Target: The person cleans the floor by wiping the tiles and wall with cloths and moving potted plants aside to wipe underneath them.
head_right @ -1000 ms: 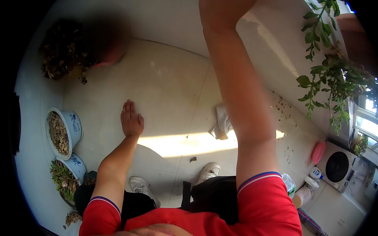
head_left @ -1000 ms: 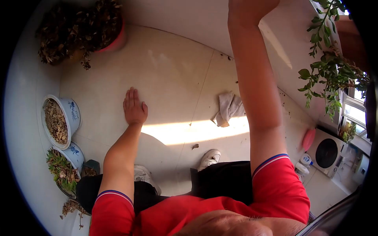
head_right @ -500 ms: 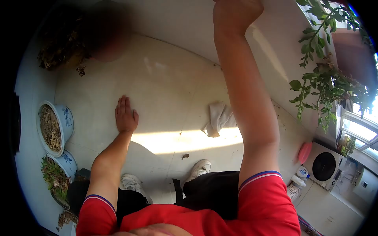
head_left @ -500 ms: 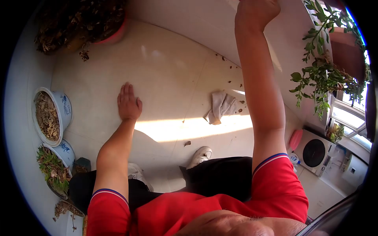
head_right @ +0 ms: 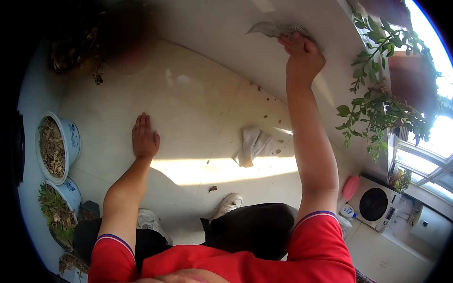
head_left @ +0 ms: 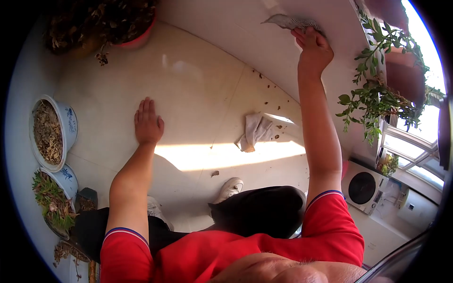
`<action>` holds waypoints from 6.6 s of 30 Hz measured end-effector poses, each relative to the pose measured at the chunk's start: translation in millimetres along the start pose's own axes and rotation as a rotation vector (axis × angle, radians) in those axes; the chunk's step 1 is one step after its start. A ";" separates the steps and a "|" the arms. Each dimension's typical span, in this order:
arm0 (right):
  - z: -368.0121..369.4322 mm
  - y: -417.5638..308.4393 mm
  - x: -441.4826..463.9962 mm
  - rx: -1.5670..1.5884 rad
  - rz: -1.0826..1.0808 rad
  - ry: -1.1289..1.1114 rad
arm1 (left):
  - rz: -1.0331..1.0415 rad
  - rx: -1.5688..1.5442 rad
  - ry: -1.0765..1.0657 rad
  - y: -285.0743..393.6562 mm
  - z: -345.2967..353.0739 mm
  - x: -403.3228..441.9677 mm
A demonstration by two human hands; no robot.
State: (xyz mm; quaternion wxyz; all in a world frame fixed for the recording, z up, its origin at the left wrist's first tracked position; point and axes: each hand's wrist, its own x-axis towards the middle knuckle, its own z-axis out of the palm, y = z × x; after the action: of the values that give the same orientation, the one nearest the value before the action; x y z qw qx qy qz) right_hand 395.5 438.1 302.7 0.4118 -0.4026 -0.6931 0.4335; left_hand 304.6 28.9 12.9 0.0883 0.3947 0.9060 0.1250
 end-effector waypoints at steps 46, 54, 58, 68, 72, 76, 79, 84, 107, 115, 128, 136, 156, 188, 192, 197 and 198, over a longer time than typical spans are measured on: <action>195.7 100.0 -22.2 -0.058 0.155 -0.185 | -0.057 -0.026 -0.006 -11.3 -1.1 -4.5; 74.5 24.2 -45.6 -0.069 0.135 -0.283 | -0.023 0.026 -0.026 -3.0 8.4 -0.5; 0.6 52.9 -137.2 -0.054 0.580 -0.521 | -0.020 0.045 0.003 -3.4 5.8 -6.4; -74.8 142.6 -257.7 -0.713 0.295 -1.060 | 0.078 0.068 0.119 -2.6 19.6 -0.1; -153.2 168.5 -229.2 -1.188 0.341 -0.820 | 0.095 0.105 0.139 -5.3 23.6 -1.2; -215.3 223.4 -270.6 -1.467 0.150 -0.715 | 0.093 0.143 0.113 2.2 18.3 -2.0; -236.2 256.2 -273.4 -1.340 0.309 -0.748 | 0.108 0.128 0.149 2.6 20.9 3.9; -265.9 165.8 -189.3 -0.625 0.658 -0.636 | 0.132 0.133 0.160 2.0 20.7 -0.7; -196.6 -0.3 -121.8 0.408 0.248 -1.313 | 0.093 0.146 0.120 -0.1 21.7 -2.2; -148.3 -22.6 -116.2 0.738 0.148 -1.046 | 0.087 0.118 0.116 -5.8 27.1 -2.1; -31.4 131.5 -161.8 -1.118 -0.285 -0.958 | 0.006 0.101 0.064 -3.2 21.7 -4.6; 43.5 184.7 -225.8 -0.892 -0.265 -1.005 | 0.012 0.133 -0.010 2.8 10.2 -0.3; -61.7 45.0 16.3 0.085 -0.618 0.159 | 0.053 0.070 0.067 5.1 10.8 2.0; -30.7 57.7 2.1 0.049 -0.353 0.052 | 0.028 0.145 0.004 4.8 12.5 3.2; 39.9 15.8 22.5 0.370 -0.743 -0.024 | 0.058 0.145 0.040 -0.6 19.7 -0.6; 10.0 126.0 -31.1 -0.345 -0.308 -0.321 | 0.070 0.105 0.043 4.6 12.0 1.9; 7.5 157.5 -41.0 -0.398 -0.332 -0.298 | 0.060 0.103 0.041 5.4 9.5 3.2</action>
State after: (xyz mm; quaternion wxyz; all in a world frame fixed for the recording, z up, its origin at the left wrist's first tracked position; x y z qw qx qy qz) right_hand 434.1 445.8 144.6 0.2837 -0.2884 -0.8737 0.2702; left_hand 308.6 36.4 5.2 0.0454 0.4232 0.9005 0.0889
